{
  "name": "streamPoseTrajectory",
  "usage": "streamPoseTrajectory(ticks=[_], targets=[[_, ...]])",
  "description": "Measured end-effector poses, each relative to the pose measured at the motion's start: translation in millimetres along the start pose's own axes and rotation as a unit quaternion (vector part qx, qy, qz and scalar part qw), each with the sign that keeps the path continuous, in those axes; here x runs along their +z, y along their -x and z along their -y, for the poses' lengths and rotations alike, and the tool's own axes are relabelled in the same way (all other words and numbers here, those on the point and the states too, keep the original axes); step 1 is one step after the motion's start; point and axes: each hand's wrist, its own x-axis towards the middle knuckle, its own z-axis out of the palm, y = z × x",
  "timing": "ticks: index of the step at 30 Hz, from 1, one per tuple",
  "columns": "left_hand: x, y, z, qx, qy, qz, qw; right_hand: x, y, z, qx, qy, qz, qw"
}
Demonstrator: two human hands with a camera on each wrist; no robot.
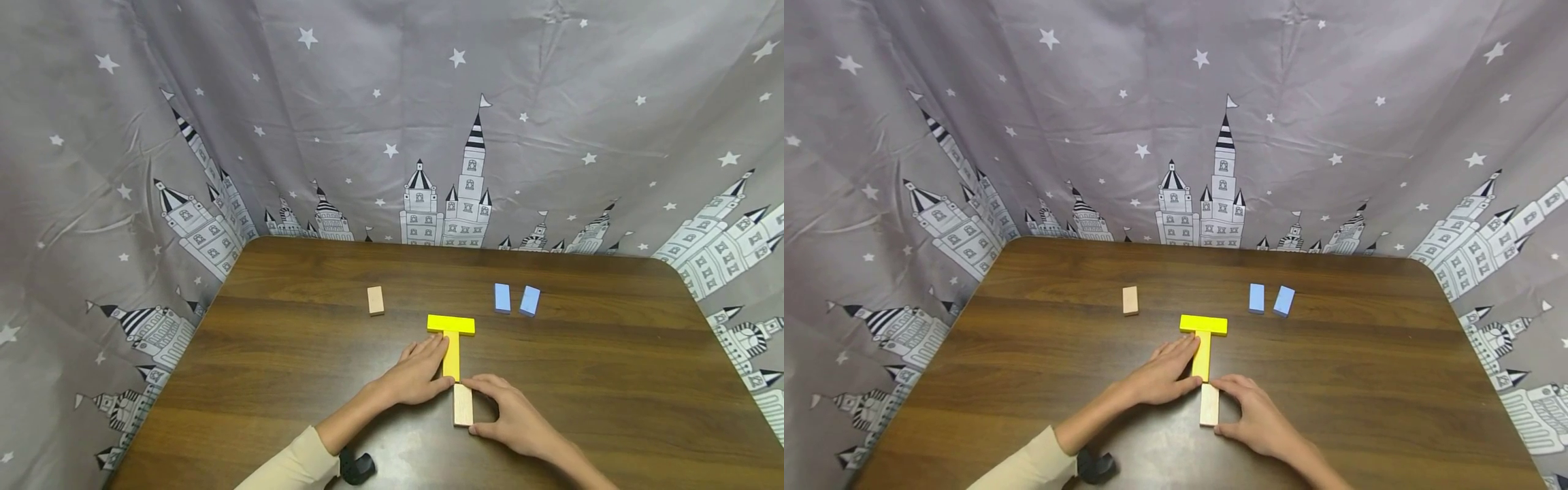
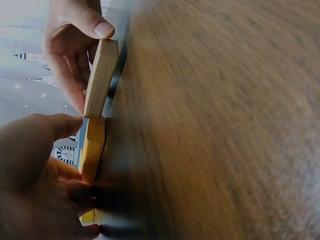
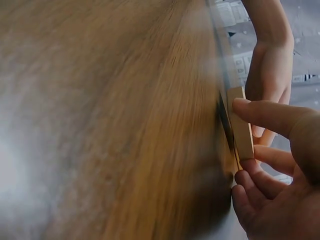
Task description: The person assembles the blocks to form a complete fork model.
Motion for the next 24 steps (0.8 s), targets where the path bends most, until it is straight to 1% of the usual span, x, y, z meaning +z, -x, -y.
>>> streamPoseTrajectory(ticks=[12,20,24], targets=[[1.4,-0.3,0.8,0.001,0.001,-0.005,1.0,6,-5.1,6,-0.004,0.007,-0.014,0.9999],[1.5,-0.5,0.4,0.003,-0.005,-0.006,1.0,9,-5.9,8,0.024,0.005,-0.024,0.9994],[1.3,0.0,-0.1,0.005,-0.006,-0.007,0.9999,12,-5.8,8,0.031,0.002,-0.033,0.999]])
